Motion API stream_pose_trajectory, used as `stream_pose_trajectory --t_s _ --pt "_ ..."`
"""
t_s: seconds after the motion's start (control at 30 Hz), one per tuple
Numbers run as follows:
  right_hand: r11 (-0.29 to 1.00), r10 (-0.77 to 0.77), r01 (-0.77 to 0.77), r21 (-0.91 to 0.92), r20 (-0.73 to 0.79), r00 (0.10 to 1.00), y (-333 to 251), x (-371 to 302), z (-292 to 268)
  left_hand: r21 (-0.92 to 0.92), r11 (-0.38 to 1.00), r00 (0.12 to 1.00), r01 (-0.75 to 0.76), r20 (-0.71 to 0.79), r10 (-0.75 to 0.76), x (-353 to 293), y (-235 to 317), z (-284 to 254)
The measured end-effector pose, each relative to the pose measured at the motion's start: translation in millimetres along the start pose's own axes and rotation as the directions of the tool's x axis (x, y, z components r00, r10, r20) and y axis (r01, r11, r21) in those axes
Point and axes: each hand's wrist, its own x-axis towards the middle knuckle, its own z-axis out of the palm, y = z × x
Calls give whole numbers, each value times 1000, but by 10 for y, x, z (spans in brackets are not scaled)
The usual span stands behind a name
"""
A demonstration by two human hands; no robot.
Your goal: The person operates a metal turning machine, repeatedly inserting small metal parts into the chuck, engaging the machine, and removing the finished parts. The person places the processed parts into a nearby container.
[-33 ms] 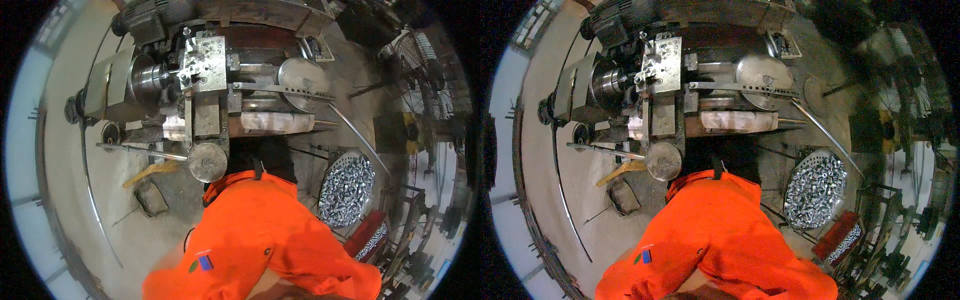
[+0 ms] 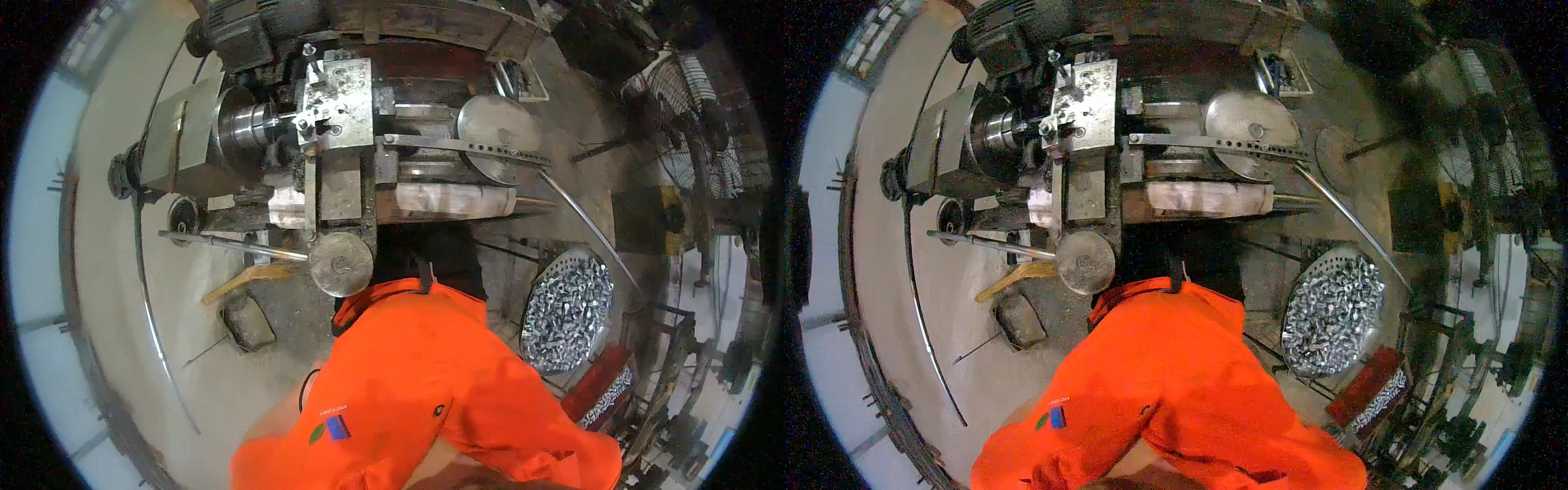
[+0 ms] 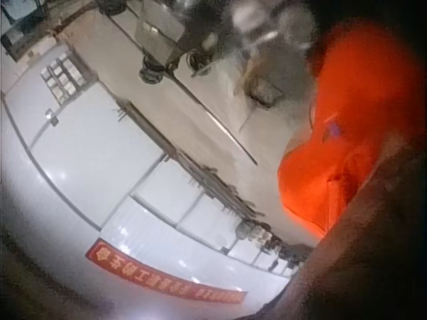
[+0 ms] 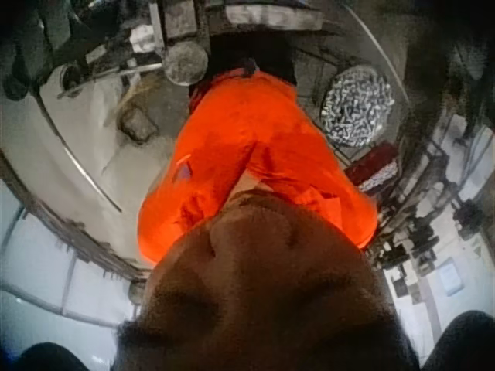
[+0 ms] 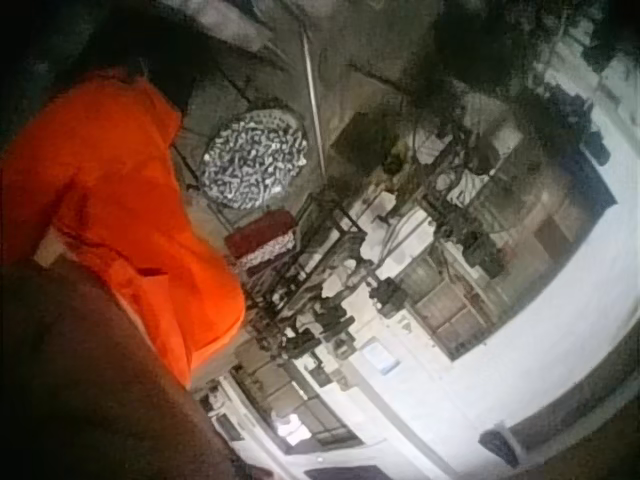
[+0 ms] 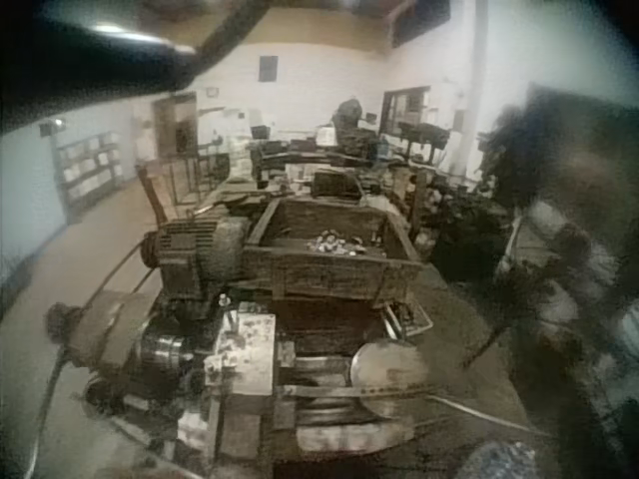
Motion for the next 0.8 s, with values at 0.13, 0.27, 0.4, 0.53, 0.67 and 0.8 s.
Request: stream_pose_trajectory --t_s 0.13,0.27,0.4,0.53,0.67,0.8 --pt "1000 -5 5 -29 17 1000 5 75 -35 -5 1000 1000 -7 -9 7 -11 8 1" --pt "997 -8 11 -70 42 999 -7 135 -77 -16 1000 1000 -18 -20 18 -22 38 22" --pt "992 -11 21 -128 78 997 -41 200 -118 -17 999 999 -35 -21 34 -14 58 7" --pt "975 3 31 -218 154 988 -42 245 -161 8 997 997 -76 5 76 -92 58 -94" --pt "831 63 187 -524 422 904 -175 401 -377 38 989 988 -142 69 139 -408 99 -365" --pt "424 71 424 -800 496 865 -1857 96 -349 98 974 975 -206 -60 212 -525 -83 -687"
